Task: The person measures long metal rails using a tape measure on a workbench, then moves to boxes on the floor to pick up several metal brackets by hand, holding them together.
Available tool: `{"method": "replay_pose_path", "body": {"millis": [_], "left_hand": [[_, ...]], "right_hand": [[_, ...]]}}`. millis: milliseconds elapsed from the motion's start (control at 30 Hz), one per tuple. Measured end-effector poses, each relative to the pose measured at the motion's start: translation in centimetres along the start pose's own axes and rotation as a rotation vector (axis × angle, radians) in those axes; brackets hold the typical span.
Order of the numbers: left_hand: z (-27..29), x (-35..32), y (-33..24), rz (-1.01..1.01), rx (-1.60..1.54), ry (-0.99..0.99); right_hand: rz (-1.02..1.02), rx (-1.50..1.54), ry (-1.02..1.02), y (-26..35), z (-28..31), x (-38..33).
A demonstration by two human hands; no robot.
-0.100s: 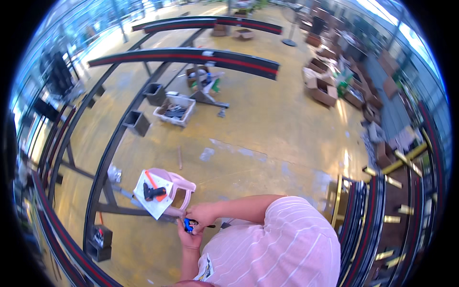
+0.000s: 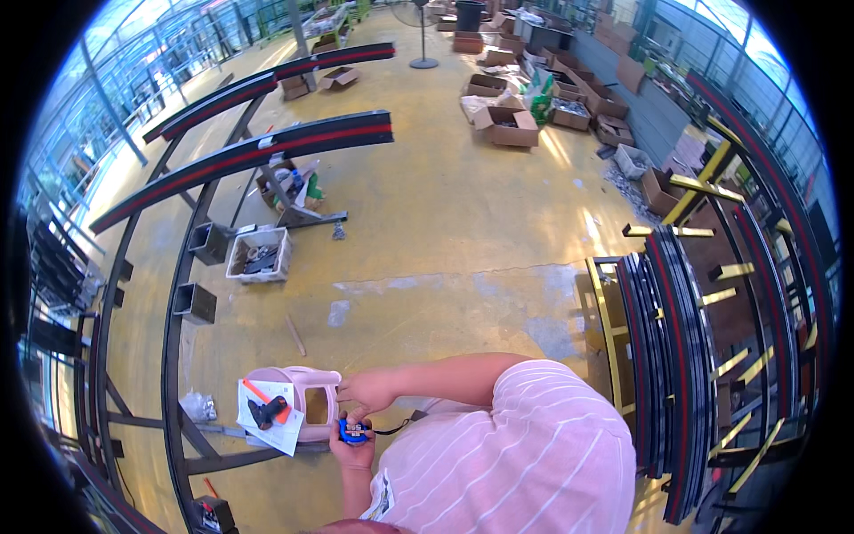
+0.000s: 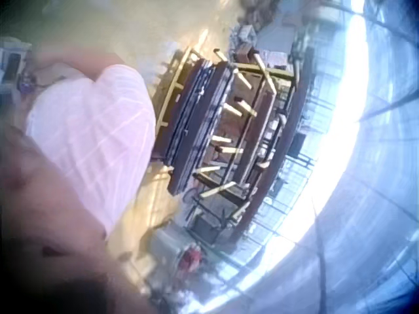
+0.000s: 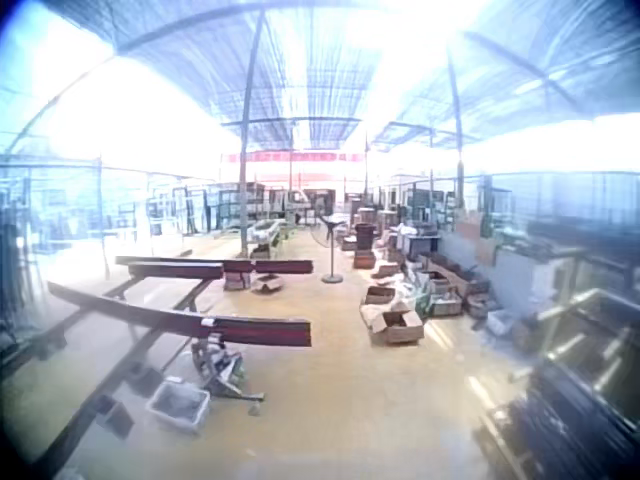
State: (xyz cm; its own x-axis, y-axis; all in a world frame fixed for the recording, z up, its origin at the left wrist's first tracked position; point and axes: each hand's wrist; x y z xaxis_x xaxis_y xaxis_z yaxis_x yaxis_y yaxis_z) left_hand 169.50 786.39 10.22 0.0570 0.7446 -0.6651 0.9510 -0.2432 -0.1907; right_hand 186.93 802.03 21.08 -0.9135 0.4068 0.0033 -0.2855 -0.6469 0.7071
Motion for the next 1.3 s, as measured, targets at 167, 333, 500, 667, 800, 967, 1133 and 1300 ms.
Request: {"method": "replay_pose_path", "body": {"millis": [167, 333, 500, 667, 800, 967, 1133, 1300], "left_hand": [[6.2, 5.2, 4.0, 0.371, 0.407, -0.252], [5.6, 8.2, 11.8, 0.480, 0.748, -0.411], [2.8, 10.5, 24.1, 0.422, 0.843, -0.376], [2.8, 9.3, 40.1, 0.309, 0.725, -0.293], [3.8, 3.7, 52.5, 0.360, 0.767, -0.254], [-3.6, -6.5, 59.8, 0.198, 1.008, -0.123], [-9.7, -9.5, 62.9, 0.113, 1.010, -0.067], [-14.4, -10.2, 67.9, 0.204, 0.959, 0.037]], "right_hand": [[-0.618, -0.245, -0.459, -1.9, 10.6, -22.9], [-1.062, -0.527, -0.953, 12.9, 17.6, -53.0], [-1.662, -0.777, -1.008, 30.3, 22.5, -76.2], [-1.832, -1.247, -1.149, 44.2, 25.8, -100.8], [-1.911, -1.155, -1.317, 47.8, 20.2, -127.0], [-2.359, -1.119, -1.137, 46.6, 19.1, -140.5], [-2.351, -1.224, -1.020, 44.5, 21.1, -144.0], [-2.224, -1.183, -1.099, 44.3, 22.3, -138.5]]}}
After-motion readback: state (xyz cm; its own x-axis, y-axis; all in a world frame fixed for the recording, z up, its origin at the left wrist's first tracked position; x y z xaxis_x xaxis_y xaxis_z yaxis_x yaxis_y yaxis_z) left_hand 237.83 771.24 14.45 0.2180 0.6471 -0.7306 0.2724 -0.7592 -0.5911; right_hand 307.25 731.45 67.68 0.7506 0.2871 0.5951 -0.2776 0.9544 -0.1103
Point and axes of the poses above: each hand's wrist, its own x-axis towards the middle knuckle, its own z-axis out of the back of the hand, y = z × x, and after that the axes turned 6 degrees about -y, right-handed
